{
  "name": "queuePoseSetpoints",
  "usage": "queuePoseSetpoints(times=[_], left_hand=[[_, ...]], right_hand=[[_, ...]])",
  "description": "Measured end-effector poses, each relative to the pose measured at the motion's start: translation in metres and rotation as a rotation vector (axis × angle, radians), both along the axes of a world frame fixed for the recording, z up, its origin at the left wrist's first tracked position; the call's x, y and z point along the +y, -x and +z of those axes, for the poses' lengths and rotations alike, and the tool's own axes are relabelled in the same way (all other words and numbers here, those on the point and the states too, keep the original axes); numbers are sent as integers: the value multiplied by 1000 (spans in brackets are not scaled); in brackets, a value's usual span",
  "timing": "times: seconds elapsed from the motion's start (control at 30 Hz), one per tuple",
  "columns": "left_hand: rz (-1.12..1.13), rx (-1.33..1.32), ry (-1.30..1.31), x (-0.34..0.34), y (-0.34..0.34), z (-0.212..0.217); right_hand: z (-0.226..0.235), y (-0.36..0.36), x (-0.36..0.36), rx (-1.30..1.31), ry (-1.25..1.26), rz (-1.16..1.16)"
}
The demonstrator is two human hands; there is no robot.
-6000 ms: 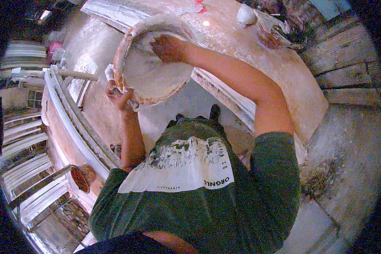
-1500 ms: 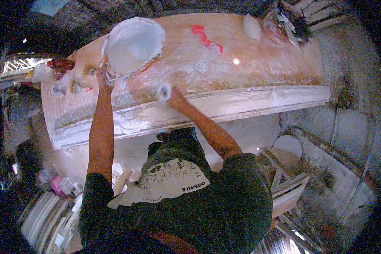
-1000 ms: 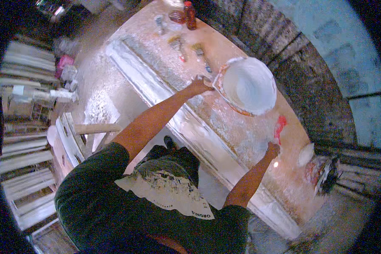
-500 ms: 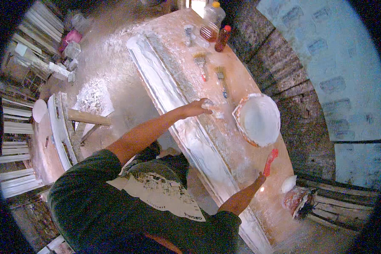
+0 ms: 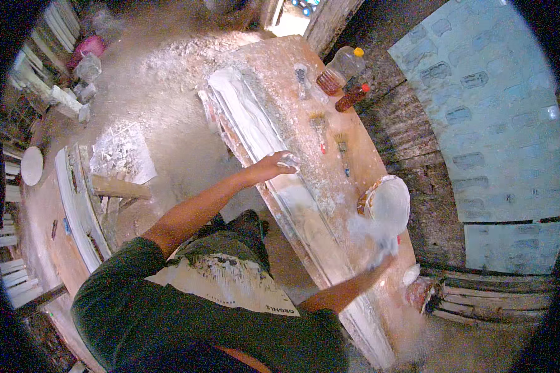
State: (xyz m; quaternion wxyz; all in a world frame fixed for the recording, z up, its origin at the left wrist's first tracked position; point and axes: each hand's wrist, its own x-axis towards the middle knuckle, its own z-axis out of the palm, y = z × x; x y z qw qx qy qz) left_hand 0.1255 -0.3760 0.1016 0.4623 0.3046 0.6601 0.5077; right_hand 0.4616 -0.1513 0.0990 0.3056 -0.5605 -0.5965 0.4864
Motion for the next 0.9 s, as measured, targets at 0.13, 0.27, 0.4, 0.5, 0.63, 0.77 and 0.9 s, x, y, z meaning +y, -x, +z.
queuePoseSetpoints(times=[0.13, 0.27, 0.4, 0.5, 0.63, 0.77, 0.9], left_hand=[[60, -54, -135, 8, 24, 2], [201, -148, -163, -1, 72, 40], [552, 24, -113, -17, 141, 34], [726, 88, -174, -27, 197, 23], [924, 129, -192, -31, 247, 38], [1116, 151, -218, -24, 295, 36], [1238, 67, -150, -21, 334, 40]], right_hand=[[29, 135, -28, 137, 57, 177], [39, 272, -42, 249, 44, 321], [33, 395, -71, 393, -131, 430], [22, 468, -100, 101, -276, 381], [-4, 547, -131, 332, -188, 663], [6, 592, -167, 313, -144, 798], [-35, 616, -161, -145, -538, 780]])
